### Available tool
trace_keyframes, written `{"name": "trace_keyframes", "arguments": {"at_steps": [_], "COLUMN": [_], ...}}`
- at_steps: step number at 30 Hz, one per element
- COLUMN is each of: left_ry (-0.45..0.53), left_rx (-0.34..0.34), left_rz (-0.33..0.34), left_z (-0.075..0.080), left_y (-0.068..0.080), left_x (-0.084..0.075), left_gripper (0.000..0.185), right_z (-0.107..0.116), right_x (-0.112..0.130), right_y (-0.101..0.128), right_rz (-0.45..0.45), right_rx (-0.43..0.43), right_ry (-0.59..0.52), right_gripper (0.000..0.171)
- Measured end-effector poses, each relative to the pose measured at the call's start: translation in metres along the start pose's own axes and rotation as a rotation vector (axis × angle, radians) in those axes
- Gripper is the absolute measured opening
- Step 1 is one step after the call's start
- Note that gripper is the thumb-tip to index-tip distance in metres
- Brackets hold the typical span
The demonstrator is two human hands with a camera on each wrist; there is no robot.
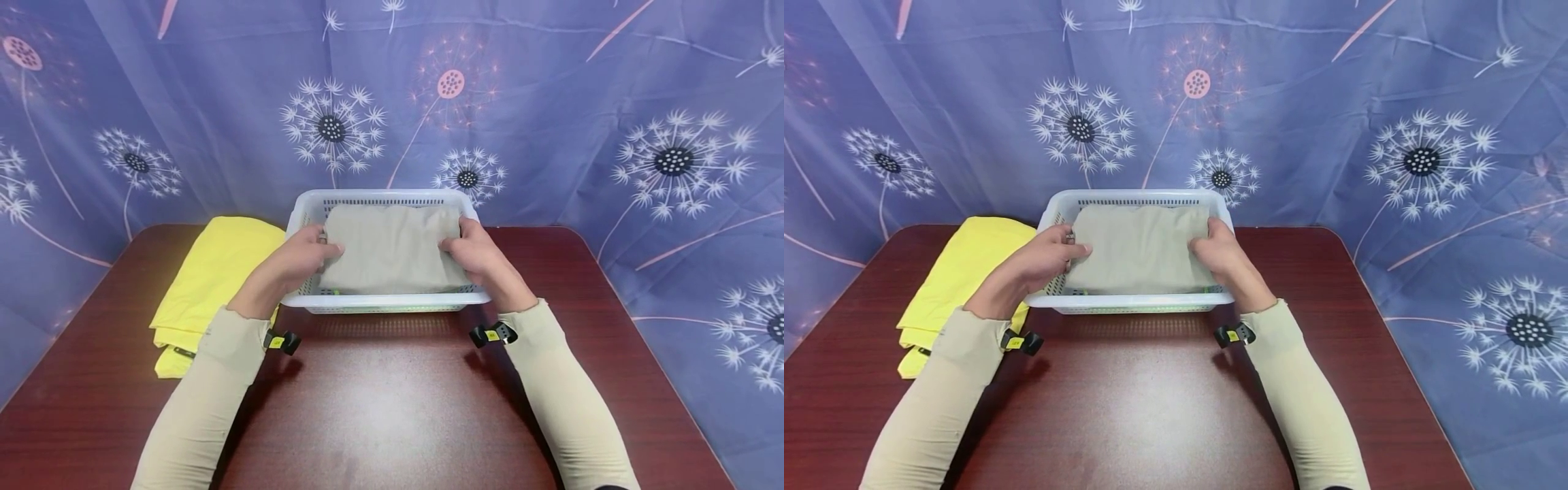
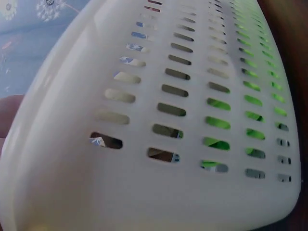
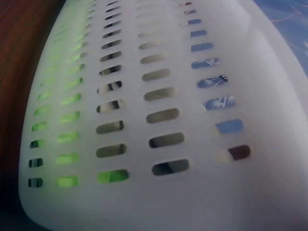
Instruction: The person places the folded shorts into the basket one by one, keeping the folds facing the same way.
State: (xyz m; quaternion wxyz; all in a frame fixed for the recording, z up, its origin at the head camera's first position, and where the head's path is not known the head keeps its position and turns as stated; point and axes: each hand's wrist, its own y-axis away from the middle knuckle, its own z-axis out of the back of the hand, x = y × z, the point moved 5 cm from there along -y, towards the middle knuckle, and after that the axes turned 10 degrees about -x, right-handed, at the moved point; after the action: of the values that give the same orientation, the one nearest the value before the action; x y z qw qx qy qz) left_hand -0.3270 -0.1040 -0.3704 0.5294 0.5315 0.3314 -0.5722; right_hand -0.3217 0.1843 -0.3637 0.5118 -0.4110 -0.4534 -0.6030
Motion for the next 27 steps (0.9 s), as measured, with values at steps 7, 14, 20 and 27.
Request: {"name": "trace_keyframes", "arguments": {"at_steps": [7, 14, 20, 27], "left_ry": [-0.069, -0.200, -0.320, -0.412], "left_rx": [-0.017, -0.069, -0.115, -0.148], "left_rz": [-0.026, -0.051, -0.071, -0.071], "left_z": [-0.0026, -0.0032, -0.0029, -0.0029], "left_y": [-0.0009, -0.0001, 0.0001, 0.0011], "left_x": [0.0007, 0.0001, 0.0002, -0.0018], "left_gripper": [0.037, 0.035, 0.034, 0.033], "right_z": [-0.0017, -0.0016, -0.0002, -0.0006], "right_x": [-0.0002, 0.0018, 0.0002, -0.0012], "right_y": [0.0006, 0.0023, 0.0010, 0.0005], "right_rz": [0.049, 0.074, 0.115, 0.117], "right_rx": [-0.028, -0.043, -0.067, -0.061], "right_ry": [0.136, 0.198, 0.303, 0.338], "right_gripper": [0.045, 0.052, 0.052, 0.059]}}
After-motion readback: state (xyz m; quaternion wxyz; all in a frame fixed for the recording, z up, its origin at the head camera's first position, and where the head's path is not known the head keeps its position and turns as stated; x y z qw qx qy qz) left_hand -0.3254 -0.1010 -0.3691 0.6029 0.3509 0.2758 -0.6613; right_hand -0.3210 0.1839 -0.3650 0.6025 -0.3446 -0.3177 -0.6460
